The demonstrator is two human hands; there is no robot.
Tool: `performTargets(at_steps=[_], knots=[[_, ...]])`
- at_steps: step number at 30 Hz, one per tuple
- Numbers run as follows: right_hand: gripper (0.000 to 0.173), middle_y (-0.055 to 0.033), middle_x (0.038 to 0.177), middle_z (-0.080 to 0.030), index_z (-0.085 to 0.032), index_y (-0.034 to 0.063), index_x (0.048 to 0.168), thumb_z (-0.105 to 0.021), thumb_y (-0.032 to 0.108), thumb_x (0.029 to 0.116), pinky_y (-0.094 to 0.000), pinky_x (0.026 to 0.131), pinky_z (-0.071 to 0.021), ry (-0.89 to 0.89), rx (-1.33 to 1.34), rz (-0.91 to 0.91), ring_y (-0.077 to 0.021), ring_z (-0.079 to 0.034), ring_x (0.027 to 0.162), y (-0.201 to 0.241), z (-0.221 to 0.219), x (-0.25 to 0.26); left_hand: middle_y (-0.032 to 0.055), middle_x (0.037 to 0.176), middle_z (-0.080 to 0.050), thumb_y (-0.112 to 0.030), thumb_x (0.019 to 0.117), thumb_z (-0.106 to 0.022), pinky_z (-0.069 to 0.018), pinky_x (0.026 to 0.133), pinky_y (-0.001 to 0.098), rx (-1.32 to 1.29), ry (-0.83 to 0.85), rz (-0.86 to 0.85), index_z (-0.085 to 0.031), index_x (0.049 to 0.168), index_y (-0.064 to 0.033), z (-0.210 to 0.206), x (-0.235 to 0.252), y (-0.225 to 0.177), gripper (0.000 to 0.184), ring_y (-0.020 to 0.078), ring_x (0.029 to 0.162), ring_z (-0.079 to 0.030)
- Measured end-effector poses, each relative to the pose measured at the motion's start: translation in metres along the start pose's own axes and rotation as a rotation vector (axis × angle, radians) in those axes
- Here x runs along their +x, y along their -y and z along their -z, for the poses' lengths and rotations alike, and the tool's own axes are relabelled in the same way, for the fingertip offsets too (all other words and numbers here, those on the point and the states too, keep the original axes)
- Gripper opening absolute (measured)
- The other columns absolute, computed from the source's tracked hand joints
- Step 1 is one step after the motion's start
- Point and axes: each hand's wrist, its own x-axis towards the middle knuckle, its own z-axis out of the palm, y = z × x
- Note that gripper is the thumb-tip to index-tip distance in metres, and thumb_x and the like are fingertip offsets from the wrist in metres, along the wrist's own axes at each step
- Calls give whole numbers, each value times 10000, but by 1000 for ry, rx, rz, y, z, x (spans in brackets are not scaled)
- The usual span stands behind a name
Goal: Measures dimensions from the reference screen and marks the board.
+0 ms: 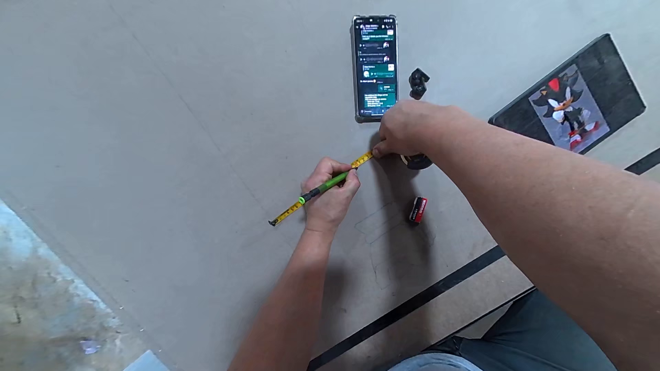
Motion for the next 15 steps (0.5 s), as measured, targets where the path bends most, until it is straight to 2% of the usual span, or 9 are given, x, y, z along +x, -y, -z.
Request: performTargets(at_steps=[3,15], knots=[[524,-181,976,-677,-713,61,904,-555,546,1021,-599,822,-518,22,-6,5,-371,-662,1002,2,3,-1,-29,820,-715,-135,896,-731,-535,588,193,48,0,-7,-697,964,-99,-1,0,0,84,19,664,-643],[500,-172,939,-672,-701,70,875,-572,532,1016,-601,781,-528,-4,27,0,-369,-669,958,1,1,-3,-25,843,-729,-157,893,-722,-550,606,220,114,3,-3,-708,934,-113,0,0,-1,62,29,688,-659]])
